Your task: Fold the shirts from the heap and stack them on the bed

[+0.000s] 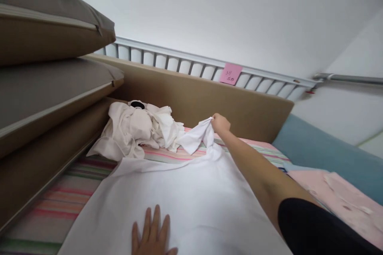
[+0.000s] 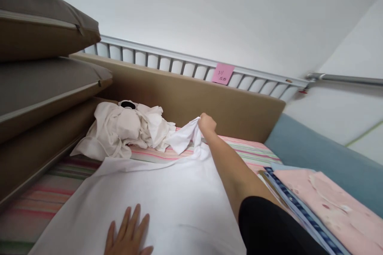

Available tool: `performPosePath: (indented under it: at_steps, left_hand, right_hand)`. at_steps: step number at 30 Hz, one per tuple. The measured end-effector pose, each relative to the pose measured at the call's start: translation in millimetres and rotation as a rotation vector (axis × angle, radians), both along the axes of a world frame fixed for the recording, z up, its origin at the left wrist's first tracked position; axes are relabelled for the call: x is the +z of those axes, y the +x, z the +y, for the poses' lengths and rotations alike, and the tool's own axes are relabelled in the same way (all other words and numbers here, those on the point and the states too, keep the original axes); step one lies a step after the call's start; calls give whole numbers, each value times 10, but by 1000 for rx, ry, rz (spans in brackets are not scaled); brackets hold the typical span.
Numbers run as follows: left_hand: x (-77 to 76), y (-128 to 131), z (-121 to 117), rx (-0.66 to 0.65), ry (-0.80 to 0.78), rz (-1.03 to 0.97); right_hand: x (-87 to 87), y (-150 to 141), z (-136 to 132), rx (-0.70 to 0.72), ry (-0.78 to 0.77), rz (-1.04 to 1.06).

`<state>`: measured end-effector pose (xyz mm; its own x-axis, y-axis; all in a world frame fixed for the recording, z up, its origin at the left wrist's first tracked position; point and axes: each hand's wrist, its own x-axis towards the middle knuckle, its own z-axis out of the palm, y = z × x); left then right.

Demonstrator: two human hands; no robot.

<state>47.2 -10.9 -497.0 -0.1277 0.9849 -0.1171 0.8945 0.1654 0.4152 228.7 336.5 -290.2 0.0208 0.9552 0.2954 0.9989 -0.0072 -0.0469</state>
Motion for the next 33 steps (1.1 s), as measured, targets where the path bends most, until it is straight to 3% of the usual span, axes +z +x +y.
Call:
performPosePath:
  at_steps: [4,10,13,16,19,23,25,27,29,31,33]
  left_hand:
    - [87,-39,21,-29,-38,-18]
    - [130,-42,25,-25,-49,30]
    - [90,-47,35,-1,36,43]
    - [105,-114,107,65,171,-97]
    - [203,-232,214,216,247,-523]
    - [323,-376,284,538,175,-1275]
    - [339,-424,291,640,197,-1513]
    - [343,-464,303,697,214,-1628]
    - [360,-503,325,743,192,-1669]
    - [403,-551,351,764,183,-1658]
    - [468,-617,381,739,280,-1487]
  right_hand:
    - [361,364,-132,-97,74,122]
    - [564,560,-551,-91,110,214]
    - [715,653,-931,-65,144,202]
    - [771,870,-1583,17,210,173]
    - [474,1245,-2444,42,200,230]
    - [-524,1834,-3463,-48,-54,342]
    - [-1009,2059,-3769,-110,-210,423]
    - [-1269,2206,-3907,-117,-387,374]
    - [-1250,2287,-3890,-101,-517,262]
    - [-1035,2307,-3746,-82,-540,182]
    - [-783,2262,-3504,-50,-461,179]
